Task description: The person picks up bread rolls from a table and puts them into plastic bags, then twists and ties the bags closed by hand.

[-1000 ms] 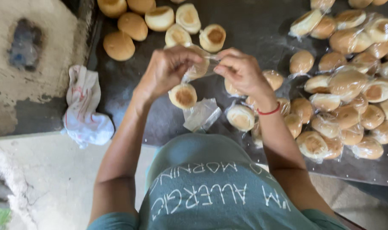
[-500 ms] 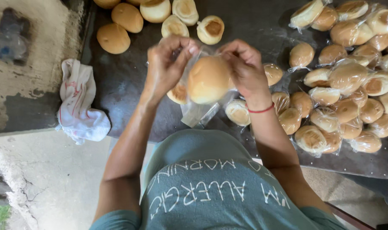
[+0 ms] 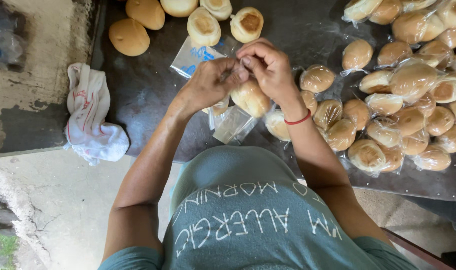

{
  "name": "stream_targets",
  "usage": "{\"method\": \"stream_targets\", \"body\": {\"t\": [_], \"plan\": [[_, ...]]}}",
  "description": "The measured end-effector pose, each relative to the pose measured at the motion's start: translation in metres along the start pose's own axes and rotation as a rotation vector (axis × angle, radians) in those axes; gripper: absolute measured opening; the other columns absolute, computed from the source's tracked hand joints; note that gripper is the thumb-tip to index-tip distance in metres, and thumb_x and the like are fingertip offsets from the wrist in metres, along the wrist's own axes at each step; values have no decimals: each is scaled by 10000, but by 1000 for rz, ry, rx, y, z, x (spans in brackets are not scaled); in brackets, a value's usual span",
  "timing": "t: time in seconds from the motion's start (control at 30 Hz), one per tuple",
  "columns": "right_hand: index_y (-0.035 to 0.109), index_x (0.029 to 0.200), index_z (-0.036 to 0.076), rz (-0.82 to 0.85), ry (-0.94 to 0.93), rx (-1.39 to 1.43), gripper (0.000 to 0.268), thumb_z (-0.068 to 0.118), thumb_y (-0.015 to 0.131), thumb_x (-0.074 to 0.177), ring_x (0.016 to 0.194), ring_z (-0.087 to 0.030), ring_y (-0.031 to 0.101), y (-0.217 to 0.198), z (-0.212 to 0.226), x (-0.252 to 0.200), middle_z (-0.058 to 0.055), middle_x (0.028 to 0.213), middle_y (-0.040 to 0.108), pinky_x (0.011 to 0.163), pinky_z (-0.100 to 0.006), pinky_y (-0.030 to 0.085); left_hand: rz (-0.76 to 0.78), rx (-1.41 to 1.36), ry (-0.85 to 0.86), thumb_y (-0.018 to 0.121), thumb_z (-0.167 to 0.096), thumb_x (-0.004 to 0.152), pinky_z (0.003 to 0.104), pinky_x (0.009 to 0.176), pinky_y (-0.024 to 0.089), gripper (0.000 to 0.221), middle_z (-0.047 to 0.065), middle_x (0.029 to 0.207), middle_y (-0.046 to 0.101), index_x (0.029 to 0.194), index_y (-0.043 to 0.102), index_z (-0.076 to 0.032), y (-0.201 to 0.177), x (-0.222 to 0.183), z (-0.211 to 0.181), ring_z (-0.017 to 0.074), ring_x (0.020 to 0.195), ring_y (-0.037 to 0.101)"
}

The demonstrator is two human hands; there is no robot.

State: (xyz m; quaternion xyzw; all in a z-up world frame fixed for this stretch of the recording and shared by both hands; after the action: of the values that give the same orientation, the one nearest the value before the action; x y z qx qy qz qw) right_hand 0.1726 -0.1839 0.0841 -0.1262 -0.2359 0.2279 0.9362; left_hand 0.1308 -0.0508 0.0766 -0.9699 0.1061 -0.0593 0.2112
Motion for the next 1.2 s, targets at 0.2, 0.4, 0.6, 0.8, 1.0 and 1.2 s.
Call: {"method": "stream_targets", "body": {"t": [0.2,0.4,0.6,0.8,1.0,1.2], "plan": [[684,1064,-88,-26,368,565,81,-35,682,1002,965,-147,636,1,-58,-8,-79,1082,695,879,-287,533,-459,635,521,747,-62,901,369,693,571,285,61,1071,682,1185,736,-79,-10,-26,-58,251,787,695],[703,1169,-57,30,-31,130,150,-14,697,1025,1231,-202,610,-1,2,1,-97,1397,572,1063,-339,515,-396,-38,126,737,-106,999,314,762,560,70,74,1095,700,1037,765,-54,-22,-1,-1,181,882,682],[687,1159,8,-140,-225,-313,215,-19,765,960,1139,-236,663,-3,52,-7,-116,1356,583,985,-339,576,-403,-525,107,719,-75,1042,307,918,546,131,84,1131,694,1001,782,33,-11,3,15,138,1057,612],[648,1064,17,-229,-360,-606,109,-38,710,994,1035,-266,628,-7,50,-13,-72,1149,621,876,-399,529,-513,-321,138,733,-84,964,237,670,580,93,55,1078,656,982,755,4,-28,-10,-1,106,805,656],[596,997,21,-128,-219,-551,76,-15,654,965,948,-296,636,3,35,-16,-110,1047,618,831,-418,527,-537,-341,-276,766,-172,969,245,636,541,185,61,822,736,931,703,-2,-24,-6,74,115,707,674],[598,969,29,68,-376,-577,105,4,682,911,922,-338,633,25,73,-15,-135,1019,621,839,-442,528,-445,15,193,699,-47,944,318,886,545,94,110,1149,706,991,778,-25,-12,-7,44,207,1029,679]]}}
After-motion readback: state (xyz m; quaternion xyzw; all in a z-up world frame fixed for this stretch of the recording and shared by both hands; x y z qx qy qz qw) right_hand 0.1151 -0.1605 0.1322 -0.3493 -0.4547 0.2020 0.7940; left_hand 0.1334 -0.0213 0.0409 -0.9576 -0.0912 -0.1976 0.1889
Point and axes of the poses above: each hand's wrist, its own x-axis towards the middle knuckle, its own y-axis out of the palm, z = x × y, the point moved 9 cm from there along x, towards the middle knuckle
